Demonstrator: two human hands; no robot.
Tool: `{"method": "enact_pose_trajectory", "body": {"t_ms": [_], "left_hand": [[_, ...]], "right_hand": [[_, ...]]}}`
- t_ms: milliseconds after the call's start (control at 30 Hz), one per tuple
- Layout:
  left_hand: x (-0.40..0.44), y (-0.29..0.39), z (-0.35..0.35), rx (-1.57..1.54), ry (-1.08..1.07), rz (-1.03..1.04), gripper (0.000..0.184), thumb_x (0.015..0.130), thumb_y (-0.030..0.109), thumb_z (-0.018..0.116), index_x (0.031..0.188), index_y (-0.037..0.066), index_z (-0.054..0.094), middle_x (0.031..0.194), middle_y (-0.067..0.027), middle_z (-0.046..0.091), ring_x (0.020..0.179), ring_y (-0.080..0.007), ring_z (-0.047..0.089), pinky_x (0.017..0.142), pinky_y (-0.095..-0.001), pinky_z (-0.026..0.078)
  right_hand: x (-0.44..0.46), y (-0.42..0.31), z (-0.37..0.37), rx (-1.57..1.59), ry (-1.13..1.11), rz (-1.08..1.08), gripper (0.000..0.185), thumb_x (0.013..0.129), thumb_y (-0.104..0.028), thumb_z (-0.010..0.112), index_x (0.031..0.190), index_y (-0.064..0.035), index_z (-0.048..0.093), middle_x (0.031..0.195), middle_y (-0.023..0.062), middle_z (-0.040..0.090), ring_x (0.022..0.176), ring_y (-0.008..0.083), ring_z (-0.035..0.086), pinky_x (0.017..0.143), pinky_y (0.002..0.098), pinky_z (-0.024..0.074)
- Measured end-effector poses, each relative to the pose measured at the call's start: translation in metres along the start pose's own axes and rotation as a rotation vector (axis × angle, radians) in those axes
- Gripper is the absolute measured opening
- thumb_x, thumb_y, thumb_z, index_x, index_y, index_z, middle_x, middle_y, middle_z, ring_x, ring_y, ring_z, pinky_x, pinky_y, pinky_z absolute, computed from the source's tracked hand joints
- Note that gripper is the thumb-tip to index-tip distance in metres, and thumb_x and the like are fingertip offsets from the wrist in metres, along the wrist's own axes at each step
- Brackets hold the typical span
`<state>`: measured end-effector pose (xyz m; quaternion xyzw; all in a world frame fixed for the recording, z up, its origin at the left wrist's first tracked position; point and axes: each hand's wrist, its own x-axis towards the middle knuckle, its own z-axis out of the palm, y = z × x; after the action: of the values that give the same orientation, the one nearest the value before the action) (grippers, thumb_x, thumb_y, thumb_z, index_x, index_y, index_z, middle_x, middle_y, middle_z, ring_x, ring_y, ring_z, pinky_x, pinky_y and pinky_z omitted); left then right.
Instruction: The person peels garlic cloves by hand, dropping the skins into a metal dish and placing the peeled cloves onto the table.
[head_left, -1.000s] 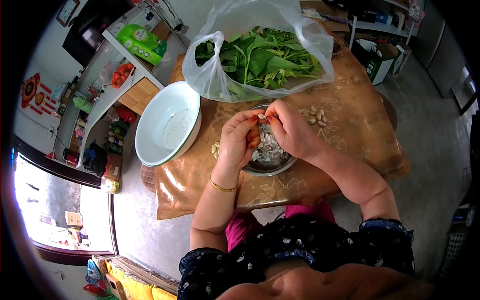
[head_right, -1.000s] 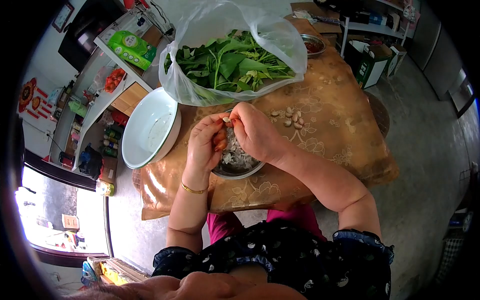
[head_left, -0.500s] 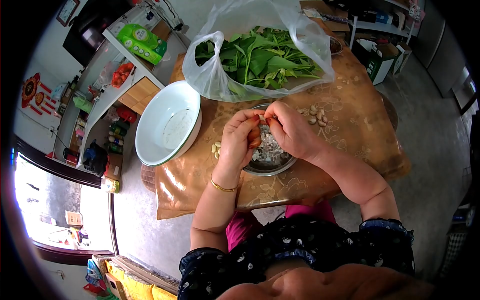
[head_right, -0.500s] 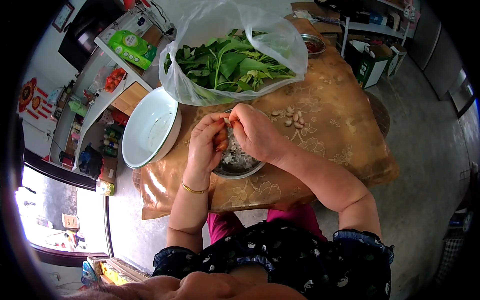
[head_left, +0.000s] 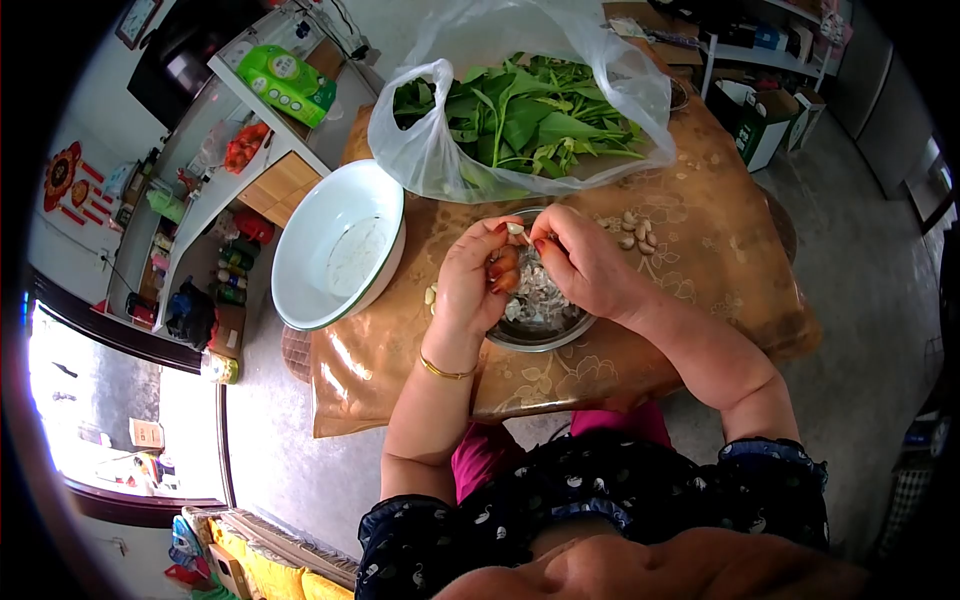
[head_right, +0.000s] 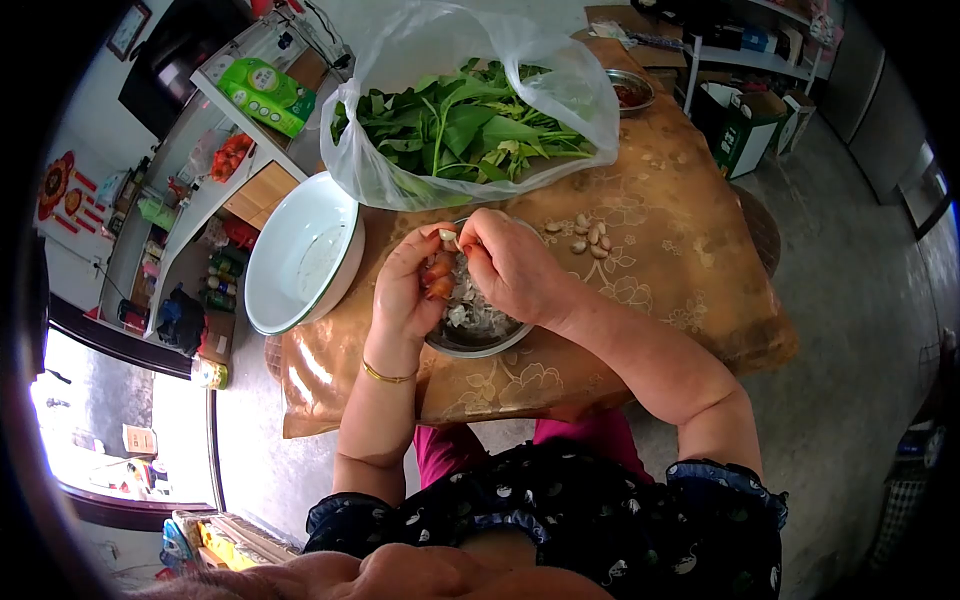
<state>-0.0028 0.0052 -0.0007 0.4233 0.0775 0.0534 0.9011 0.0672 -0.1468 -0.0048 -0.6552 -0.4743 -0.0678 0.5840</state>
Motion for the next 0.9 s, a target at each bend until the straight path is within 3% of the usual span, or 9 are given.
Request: {"method": "enact_pose_trajectory", "body": {"t_ms": [133, 233, 533, 667, 900], "left_hand": [[0.002, 0.001, -0.003, -0.040, -0.019, -0.019, 0.019, 0.091, 0.008, 0.045, 0.107, 0.001, 0.054, 0.087, -0.0050, 0.054, 0.057, -0.0054, 0.037, 0.042, -0.0153, 0.029], [0.003, 0.002, -0.006, -0.071, -0.030, -0.023, 0.018, 0.091, 0.007, 0.044, 0.104, 0.001, 0.054, 0.088, -0.0067, 0.058, 0.055, -0.0052, 0.036, 0.044, -0.0161, 0.029], [0.002, 0.006, -0.002, -0.009, -0.020, 0.005, 0.017, 0.091, 0.005, 0.043, 0.103, 0.000, 0.055, 0.092, -0.0120, 0.061, 0.052, -0.0054, 0.035, 0.043, -0.0165, 0.030], [0.001, 0.004, 0.000, 0.092, 0.012, 0.021, 0.017, 0.091, 0.005, 0.043, 0.102, 0.000, 0.055, 0.090, -0.0116, 0.061, 0.052, -0.0052, 0.035, 0.043, -0.0168, 0.030], [-0.002, -0.001, 0.007, 0.169, 0.016, 0.062, 0.014, 0.090, 0.003, 0.048, 0.101, 0.000, 0.056, 0.070, -0.0008, 0.051, 0.050, -0.0043, 0.035, 0.042, -0.0168, 0.029]], "right_hand": [[0.000, -0.002, -0.002, 0.036, -0.029, 0.026, 0.006, 0.083, -0.002, 0.048, 0.089, 0.0005, 0.049, 0.077, 0.0114, 0.052, 0.068, 0.0198, 0.049, 0.062, 0.0302, 0.0406], [0.002, -0.013, -0.009, 0.150, -0.078, 0.207, 0.006, 0.083, -0.003, 0.046, 0.088, 0.0010, 0.048, 0.076, 0.0110, 0.051, 0.069, 0.0185, 0.048, 0.063, 0.0295, 0.0401], [0.003, 0.000, -0.008, -0.037, -0.059, 0.073, 0.006, 0.083, -0.002, 0.048, 0.089, 0.0001, 0.048, 0.069, 0.0050, 0.049, 0.061, 0.0144, 0.045, 0.057, 0.0276, 0.0377], [0.003, -0.009, -0.009, 0.080, -0.107, 0.252, 0.008, 0.082, 0.003, 0.051, 0.089, 0.0006, 0.049, 0.070, 0.0049, 0.052, 0.063, 0.0121, 0.046, 0.057, 0.0264, 0.0380], [0.003, 0.003, -0.001, 0.093, 0.015, 0.110, 0.011, 0.082, 0.004, 0.052, 0.093, 0.0015, 0.052, 0.079, 0.0083, 0.055, 0.068, 0.0139, 0.051, 0.060, 0.0269, 0.0421]]}}
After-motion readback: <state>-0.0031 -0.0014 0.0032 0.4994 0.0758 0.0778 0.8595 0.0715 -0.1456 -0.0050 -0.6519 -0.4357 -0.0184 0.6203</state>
